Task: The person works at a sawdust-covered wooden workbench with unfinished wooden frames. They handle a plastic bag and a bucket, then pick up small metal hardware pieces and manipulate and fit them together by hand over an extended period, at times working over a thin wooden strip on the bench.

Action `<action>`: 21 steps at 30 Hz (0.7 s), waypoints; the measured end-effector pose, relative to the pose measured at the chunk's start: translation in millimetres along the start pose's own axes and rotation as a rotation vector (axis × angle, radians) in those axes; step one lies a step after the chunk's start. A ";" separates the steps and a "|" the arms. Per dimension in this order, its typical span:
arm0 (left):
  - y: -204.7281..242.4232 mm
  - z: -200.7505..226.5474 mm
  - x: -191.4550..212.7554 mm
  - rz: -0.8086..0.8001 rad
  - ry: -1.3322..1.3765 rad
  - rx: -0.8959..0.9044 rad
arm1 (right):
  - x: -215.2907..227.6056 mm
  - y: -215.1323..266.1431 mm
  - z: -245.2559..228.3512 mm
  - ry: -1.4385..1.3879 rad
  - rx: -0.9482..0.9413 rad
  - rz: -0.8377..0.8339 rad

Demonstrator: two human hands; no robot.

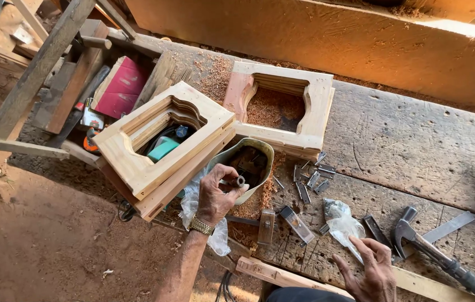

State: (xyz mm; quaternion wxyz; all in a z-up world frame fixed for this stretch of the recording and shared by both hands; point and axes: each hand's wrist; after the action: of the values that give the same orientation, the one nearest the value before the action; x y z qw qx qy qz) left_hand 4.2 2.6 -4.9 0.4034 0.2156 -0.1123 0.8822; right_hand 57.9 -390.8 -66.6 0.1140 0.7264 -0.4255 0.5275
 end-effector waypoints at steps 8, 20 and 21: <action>-1.7 0.8 -2.6 0.078 -0.048 -0.066 | -14.9 13.0 13.6 0.005 -0.015 -0.057; 0.0 -8.8 -11.4 0.162 -0.152 -0.073 | -14.5 8.5 2.1 0.033 -0.046 0.052; 0.9 -7.0 -9.7 0.163 -0.125 -0.090 | -15.3 8.5 1.0 0.027 -0.053 0.057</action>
State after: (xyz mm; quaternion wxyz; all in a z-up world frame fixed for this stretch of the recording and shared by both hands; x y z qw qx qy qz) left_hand 7.1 -1.9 -15.7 0.3319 0.2421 -0.1941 0.8908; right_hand 51.1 -389.0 -82.6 0.1237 0.7037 -0.4582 0.5288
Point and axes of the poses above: each hand's wrist, its own y-axis away from the middle knuckle, its own x-axis out of the back of the hand, z = x × y, and after that the axes turned 14 degrees about x, right-handed
